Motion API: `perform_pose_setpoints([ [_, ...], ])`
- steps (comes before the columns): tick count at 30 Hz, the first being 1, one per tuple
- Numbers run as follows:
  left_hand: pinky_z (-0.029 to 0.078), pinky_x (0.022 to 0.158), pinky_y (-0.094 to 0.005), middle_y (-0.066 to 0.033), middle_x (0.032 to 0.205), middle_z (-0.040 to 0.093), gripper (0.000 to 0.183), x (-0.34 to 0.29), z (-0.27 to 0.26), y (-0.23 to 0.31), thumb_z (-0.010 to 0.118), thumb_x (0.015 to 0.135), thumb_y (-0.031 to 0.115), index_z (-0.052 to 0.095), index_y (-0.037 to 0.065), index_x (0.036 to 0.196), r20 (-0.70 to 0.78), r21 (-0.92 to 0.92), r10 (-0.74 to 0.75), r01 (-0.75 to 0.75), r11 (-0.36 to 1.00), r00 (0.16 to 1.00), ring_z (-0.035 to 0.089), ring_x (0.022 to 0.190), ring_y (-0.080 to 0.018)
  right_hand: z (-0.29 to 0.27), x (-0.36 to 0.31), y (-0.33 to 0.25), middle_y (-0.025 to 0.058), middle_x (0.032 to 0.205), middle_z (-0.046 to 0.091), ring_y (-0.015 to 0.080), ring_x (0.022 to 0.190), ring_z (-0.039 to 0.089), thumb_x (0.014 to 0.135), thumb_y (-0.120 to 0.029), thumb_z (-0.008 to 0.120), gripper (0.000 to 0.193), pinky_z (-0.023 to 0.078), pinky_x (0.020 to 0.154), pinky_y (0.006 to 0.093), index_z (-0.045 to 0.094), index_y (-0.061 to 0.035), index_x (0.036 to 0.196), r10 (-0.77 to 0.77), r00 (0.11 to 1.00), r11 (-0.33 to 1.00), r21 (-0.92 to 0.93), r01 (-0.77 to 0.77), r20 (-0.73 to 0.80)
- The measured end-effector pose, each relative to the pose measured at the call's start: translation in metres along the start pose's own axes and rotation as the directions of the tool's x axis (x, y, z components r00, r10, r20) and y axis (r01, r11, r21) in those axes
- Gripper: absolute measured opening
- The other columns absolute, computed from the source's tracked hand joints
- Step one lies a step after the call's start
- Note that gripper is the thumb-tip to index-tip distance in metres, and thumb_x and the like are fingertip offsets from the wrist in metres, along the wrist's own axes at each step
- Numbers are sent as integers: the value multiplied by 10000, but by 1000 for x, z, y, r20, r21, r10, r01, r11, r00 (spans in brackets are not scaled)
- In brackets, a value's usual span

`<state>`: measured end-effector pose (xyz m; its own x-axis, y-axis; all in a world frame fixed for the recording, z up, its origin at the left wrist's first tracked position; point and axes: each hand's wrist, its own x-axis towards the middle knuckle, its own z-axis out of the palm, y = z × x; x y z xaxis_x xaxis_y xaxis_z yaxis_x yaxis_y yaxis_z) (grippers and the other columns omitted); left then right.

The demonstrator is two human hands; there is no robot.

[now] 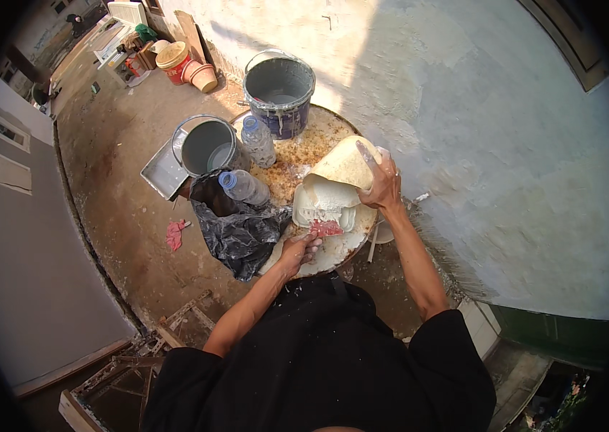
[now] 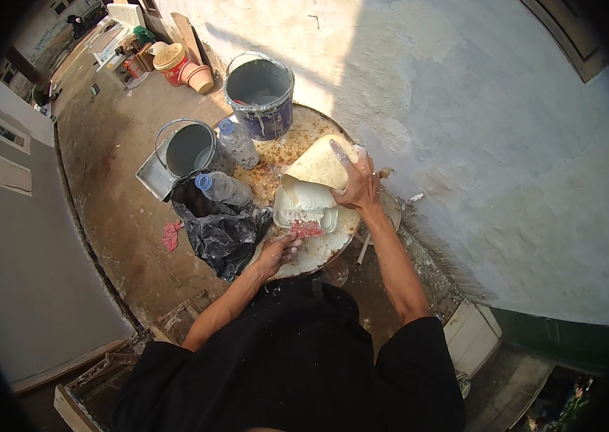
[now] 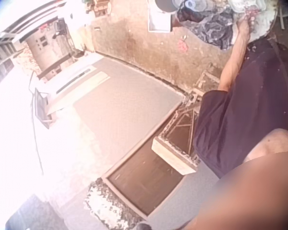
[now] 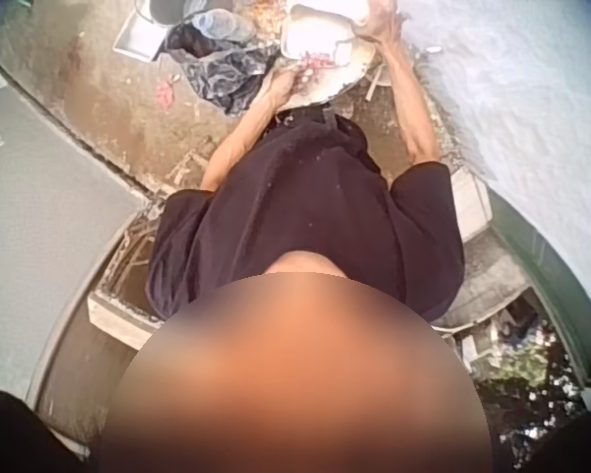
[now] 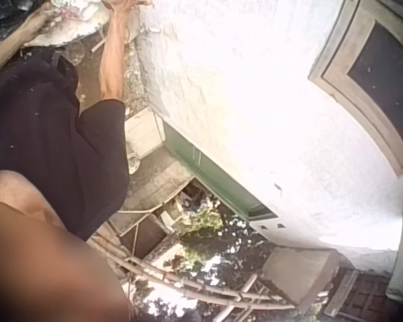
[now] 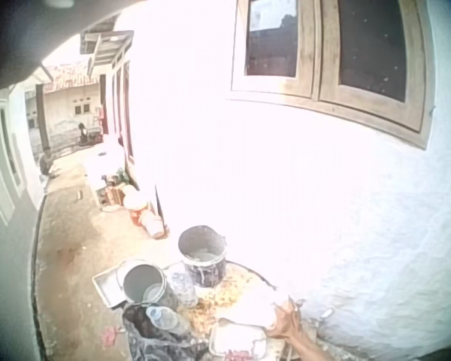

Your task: The person applies spackle to a hole in an exterior wall using a putty knife.

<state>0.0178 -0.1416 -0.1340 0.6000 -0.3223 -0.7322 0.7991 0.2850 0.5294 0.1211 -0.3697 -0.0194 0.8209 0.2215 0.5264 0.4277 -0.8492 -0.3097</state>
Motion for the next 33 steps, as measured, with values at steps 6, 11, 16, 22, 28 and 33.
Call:
perform_pose_setpoints([
  [6,410,522,-178,45,798,659,177,0,-1,0,643,867,300,637,124,879,-4,12,1,-1,1000,1000,510,597,-19,1,1,2,229,1132,508,415,959,537,591,-325,657,747,468,832,441,508,-167,1307,-14,999,1000,20,14,-38],
  [11,405,508,-173,41,800,660,181,0,-1,0,646,866,298,635,118,874,-1,10,-3,3,1000,1000,508,590,-19,-3,2,-6,227,1128,515,413,963,538,595,-319,651,742,466,836,441,510,-154,1304,-17,999,1000,5,18,-48],
  [16,409,508,-174,31,808,662,186,-1,1,0,650,863,293,635,108,879,-4,-2,-2,2,1000,1000,509,588,-23,-3,5,-6,232,1106,528,416,968,538,597,-304,646,729,467,833,439,517,-127,1292,-30,997,1000,2,30,-68],
  [22,411,498,-187,18,817,665,194,1,-1,-4,649,866,287,639,96,896,-8,-5,7,-7,1000,1000,507,585,-32,0,2,-8,239,1105,520,419,964,536,611,-314,645,730,467,827,444,509,-121,1302,-14,998,1000,22,16,-64],
  [28,417,499,-191,13,821,667,198,2,-1,-4,656,859,290,640,94,890,-11,1,-10,10,1000,1000,509,580,-34,-1,2,-5,216,1111,535,395,938,537,594,-323,649,760,455,820,452,502,-136,1315,65,992,996,63,-58,-109],
  [33,429,504,-193,17,818,666,197,5,-1,-6,654,859,295,637,100,881,-10,-4,1,-1,1000,1000,507,574,-36,-3,4,-4,242,1097,500,419,954,532,607,-375,629,766,465,829,446,494,-137,1322,48,995,999,7,-48,-86],
])
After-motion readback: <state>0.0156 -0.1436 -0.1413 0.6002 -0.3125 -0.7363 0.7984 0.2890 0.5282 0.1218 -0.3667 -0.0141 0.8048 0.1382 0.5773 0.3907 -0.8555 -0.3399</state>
